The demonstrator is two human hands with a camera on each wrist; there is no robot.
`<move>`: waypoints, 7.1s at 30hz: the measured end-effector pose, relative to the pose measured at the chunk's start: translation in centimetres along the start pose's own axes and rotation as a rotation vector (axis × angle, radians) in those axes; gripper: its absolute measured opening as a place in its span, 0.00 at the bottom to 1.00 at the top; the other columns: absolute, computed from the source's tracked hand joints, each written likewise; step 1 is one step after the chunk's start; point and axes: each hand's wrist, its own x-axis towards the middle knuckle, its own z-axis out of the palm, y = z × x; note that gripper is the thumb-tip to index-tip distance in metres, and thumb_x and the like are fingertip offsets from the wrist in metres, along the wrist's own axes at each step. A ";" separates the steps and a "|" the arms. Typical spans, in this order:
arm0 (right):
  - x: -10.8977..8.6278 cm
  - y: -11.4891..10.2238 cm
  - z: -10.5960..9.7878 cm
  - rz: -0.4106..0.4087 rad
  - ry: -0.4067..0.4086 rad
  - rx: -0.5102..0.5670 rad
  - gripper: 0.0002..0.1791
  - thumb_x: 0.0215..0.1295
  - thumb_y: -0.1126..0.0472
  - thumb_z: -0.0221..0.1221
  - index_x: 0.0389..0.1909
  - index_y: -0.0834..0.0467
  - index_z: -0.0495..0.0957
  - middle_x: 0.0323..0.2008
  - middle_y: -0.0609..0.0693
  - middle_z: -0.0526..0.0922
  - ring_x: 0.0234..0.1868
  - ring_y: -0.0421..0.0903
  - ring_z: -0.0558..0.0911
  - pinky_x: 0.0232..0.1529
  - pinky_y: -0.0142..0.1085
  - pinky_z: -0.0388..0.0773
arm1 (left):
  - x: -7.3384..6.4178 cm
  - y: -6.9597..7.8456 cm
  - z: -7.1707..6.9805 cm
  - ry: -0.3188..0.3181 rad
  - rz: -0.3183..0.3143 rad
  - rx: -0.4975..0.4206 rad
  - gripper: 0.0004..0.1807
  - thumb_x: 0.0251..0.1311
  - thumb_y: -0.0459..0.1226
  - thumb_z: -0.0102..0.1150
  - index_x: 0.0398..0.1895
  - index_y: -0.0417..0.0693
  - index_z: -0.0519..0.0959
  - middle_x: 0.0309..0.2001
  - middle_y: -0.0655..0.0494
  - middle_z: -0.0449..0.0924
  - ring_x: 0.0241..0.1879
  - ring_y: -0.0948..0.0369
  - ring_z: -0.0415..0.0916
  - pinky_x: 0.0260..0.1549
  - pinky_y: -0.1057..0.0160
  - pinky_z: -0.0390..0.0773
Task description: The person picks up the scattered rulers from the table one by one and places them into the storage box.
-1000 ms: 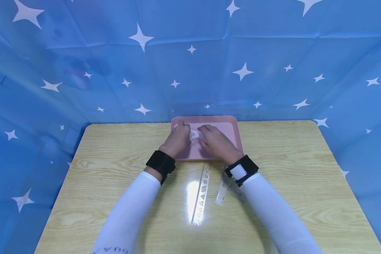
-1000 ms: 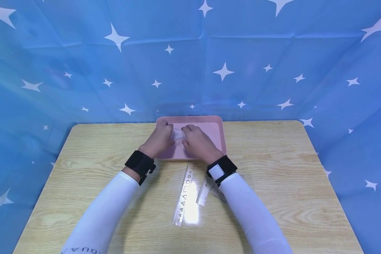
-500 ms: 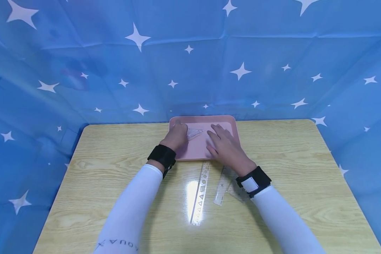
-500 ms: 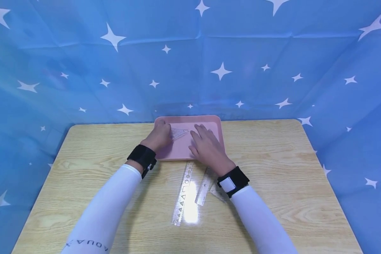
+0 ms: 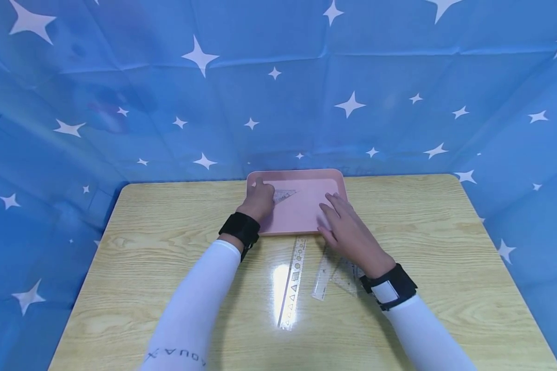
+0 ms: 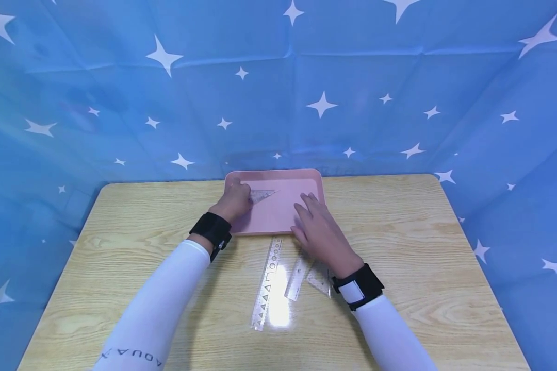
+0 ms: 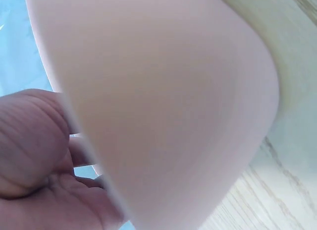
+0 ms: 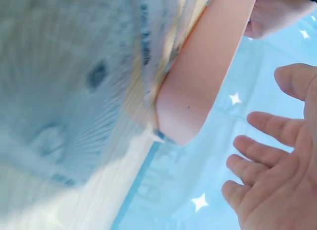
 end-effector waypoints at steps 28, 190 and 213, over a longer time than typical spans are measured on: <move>-7.2 1.9 0.0 0.119 0.085 0.003 0.35 0.70 0.55 0.64 0.73 0.65 0.67 0.76 0.66 0.62 0.77 0.67 0.62 0.69 0.69 0.63 | -0.4 -0.1 0.7 0.059 -0.054 -0.135 0.28 0.71 0.38 0.59 0.68 0.29 0.67 0.72 0.28 0.60 0.73 0.38 0.59 0.67 0.48 0.72; -3.0 -1.6 1.8 -0.270 -0.194 -0.065 0.06 0.73 0.65 0.61 0.48 0.57 0.80 0.42 0.48 0.77 0.43 0.44 0.73 0.46 0.37 0.78 | -14.5 0.0 5.6 -0.083 0.087 -0.332 0.13 0.53 0.28 0.72 0.35 0.43 0.76 0.34 0.54 0.70 0.39 0.54 0.68 0.40 0.57 0.72; -3.2 -1.4 2.3 -0.217 -0.213 0.011 0.11 0.67 0.67 0.66 0.48 0.57 0.78 0.42 0.46 0.74 0.43 0.43 0.71 0.47 0.37 0.76 | -15.7 -0.3 6.4 0.130 0.283 -0.261 0.10 0.60 0.23 0.61 0.38 0.45 0.75 0.31 0.57 0.68 0.30 0.61 0.67 0.31 0.62 0.73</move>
